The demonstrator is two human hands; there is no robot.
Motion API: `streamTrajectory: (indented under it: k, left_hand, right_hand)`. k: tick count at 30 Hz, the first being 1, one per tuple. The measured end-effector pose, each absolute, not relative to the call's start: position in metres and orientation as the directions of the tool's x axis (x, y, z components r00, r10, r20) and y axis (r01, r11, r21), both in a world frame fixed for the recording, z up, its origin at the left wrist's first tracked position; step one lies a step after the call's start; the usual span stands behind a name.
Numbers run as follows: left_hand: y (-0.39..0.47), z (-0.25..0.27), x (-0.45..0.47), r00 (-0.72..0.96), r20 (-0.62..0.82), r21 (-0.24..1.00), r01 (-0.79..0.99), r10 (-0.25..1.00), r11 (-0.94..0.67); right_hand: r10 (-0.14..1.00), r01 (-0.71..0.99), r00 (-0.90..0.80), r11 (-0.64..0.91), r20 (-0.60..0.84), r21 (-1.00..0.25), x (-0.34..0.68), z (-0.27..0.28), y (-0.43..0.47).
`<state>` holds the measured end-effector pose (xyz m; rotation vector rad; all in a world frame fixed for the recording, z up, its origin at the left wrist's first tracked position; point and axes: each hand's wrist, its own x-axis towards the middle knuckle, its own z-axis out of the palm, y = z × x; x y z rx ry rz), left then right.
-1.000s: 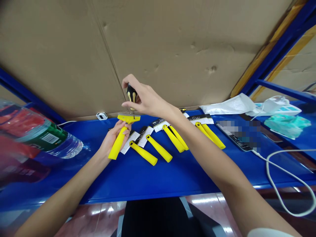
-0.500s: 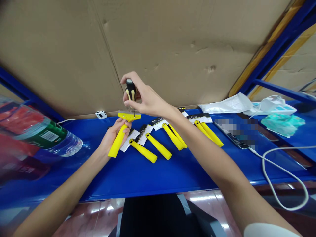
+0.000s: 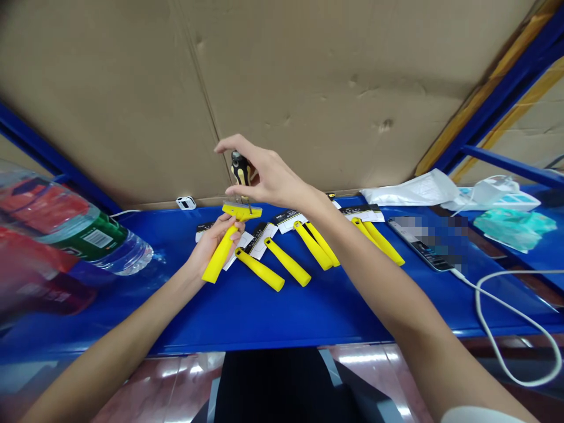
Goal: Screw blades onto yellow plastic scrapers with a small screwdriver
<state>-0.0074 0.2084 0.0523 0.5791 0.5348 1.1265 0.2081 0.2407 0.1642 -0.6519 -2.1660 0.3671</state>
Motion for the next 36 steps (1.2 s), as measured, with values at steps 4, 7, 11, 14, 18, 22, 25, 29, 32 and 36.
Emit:
streamTrajectory:
  k: [4, 7, 11, 14, 18, 22, 25, 29, 32, 36]
  left_hand:
    - [0.210, 0.051, -0.007, 0.317, -0.116, 0.651, -0.691, 0.941, 0.313]
    - [0.212, 0.050, -0.009, 0.318, -0.112, 0.642, -0.700, 0.941, 0.313]
    - [0.214, 0.050, -0.011, 0.320, -0.087, 0.642, -0.706, 0.943, 0.299]
    - [0.215, 0.050, -0.013, 0.305, -0.097, 0.660, -0.693, 0.947, 0.291]
    - [0.215, 0.049, -0.015, 0.324, -0.094, 0.680, -0.670, 0.941, 0.299]
    - [0.211, 0.053, -0.012, 0.341, -0.044, 0.668, -0.689, 0.939, 0.281]
    - [0.203, 0.062, -0.007, 0.351, 0.023, 0.690, -0.683, 0.936, 0.239]
    - [0.186, 0.080, -0.001, 0.335, 0.145, 0.728, -0.674, 0.931, 0.129]
    - [0.166, 0.092, -0.002, 0.313, 0.227, 0.729, -0.683, 0.922, 0.052]
    - [0.131, 0.106, -0.008, 0.317, 0.336, 0.700, -0.714, 0.887, -0.010]
  right_hand:
    - [0.552, 0.276, -0.547, 0.829, 0.629, -0.487, 0.209, 0.167, 0.239]
    - [0.556, 0.197, -0.589, 0.803, 0.587, -0.563, 0.212, 0.166, 0.239]
    - [0.608, 0.194, -0.555, 0.759, 0.568, -0.622, 0.214, 0.163, 0.242]
    - [0.661, 0.244, -0.507, 0.725, 0.552, -0.644, 0.212, 0.160, 0.243]
    - [0.698, 0.331, -0.409, 0.714, 0.588, -0.617, 0.209, 0.155, 0.243]
    - [0.707, 0.390, -0.287, 0.702, 0.646, -0.596, 0.213, 0.151, 0.230]
    - [0.684, 0.414, -0.174, 0.703, 0.708, -0.577, 0.220, 0.154, 0.205]
    - [0.609, 0.364, -0.038, 0.747, 0.793, -0.556, 0.253, 0.179, 0.159]
    - [0.661, 0.497, 0.022, 0.644, 0.750, -0.582, 0.309, 0.204, 0.129]
    - [0.925, 0.915, 0.261, -0.146, 0.275, -0.376, 0.410, 0.203, 0.110]
